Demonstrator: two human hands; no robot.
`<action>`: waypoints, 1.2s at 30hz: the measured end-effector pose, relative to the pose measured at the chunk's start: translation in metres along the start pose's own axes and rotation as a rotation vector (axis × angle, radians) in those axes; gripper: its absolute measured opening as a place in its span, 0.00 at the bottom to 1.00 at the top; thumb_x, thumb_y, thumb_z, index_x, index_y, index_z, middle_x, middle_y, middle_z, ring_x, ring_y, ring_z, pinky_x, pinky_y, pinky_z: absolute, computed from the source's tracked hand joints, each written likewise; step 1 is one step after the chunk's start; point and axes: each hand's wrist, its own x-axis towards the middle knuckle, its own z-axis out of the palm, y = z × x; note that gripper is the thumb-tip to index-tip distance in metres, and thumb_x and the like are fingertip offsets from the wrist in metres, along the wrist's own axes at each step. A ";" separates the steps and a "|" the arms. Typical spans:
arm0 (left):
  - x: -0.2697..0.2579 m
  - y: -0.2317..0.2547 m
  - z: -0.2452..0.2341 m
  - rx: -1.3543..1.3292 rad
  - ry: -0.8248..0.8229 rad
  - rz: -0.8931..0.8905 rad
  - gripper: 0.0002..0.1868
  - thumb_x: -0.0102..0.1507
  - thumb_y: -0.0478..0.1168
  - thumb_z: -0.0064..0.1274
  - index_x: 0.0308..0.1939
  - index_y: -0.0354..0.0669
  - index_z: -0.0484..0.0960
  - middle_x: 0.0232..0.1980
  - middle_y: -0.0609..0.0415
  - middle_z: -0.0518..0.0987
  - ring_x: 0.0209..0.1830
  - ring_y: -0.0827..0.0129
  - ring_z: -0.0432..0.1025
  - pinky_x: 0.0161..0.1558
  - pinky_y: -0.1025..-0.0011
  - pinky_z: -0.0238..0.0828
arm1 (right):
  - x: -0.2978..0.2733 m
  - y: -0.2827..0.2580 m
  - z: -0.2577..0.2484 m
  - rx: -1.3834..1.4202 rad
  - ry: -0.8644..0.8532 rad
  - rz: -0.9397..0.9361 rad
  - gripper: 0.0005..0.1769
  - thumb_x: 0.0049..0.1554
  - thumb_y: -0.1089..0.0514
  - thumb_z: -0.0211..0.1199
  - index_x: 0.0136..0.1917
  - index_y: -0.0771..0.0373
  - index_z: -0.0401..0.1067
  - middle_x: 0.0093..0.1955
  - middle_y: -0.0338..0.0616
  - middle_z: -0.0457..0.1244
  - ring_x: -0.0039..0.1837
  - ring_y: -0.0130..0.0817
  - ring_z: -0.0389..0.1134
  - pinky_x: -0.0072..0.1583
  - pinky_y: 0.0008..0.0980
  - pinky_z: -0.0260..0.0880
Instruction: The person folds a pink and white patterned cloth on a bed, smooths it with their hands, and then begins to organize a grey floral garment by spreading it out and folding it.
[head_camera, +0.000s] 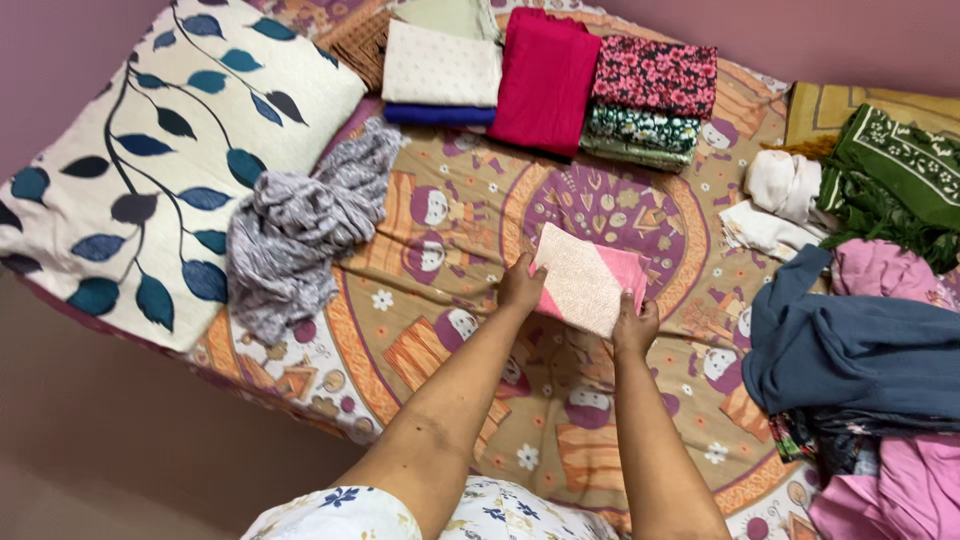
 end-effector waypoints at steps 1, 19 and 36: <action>0.008 0.002 -0.010 -0.017 0.002 0.001 0.26 0.62 0.51 0.55 0.62 0.49 0.74 0.52 0.36 0.81 0.54 0.40 0.75 0.53 0.50 0.71 | 0.002 -0.008 0.010 0.082 0.005 -0.020 0.20 0.61 0.47 0.67 0.49 0.69 0.73 0.43 0.45 0.68 0.45 0.31 0.65 0.51 0.33 0.68; 0.206 -0.077 -0.133 -0.337 0.074 0.092 0.21 0.63 0.48 0.55 0.57 0.44 0.78 0.51 0.44 0.84 0.52 0.52 0.79 0.53 0.61 0.72 | 0.017 -0.141 0.205 0.371 -0.333 0.393 0.30 0.49 0.64 0.58 0.67 0.63 0.69 0.53 0.47 0.65 0.44 0.35 0.65 0.34 0.30 0.64; 0.466 -0.062 -0.207 -0.384 0.170 0.155 0.22 0.62 0.37 0.55 0.60 0.37 0.76 0.54 0.44 0.84 0.52 0.59 0.78 0.56 0.67 0.70 | 0.204 -0.230 0.424 0.336 -0.433 0.233 0.35 0.49 0.67 0.53 0.72 0.66 0.64 0.47 0.49 0.68 0.37 0.31 0.65 0.34 0.29 0.62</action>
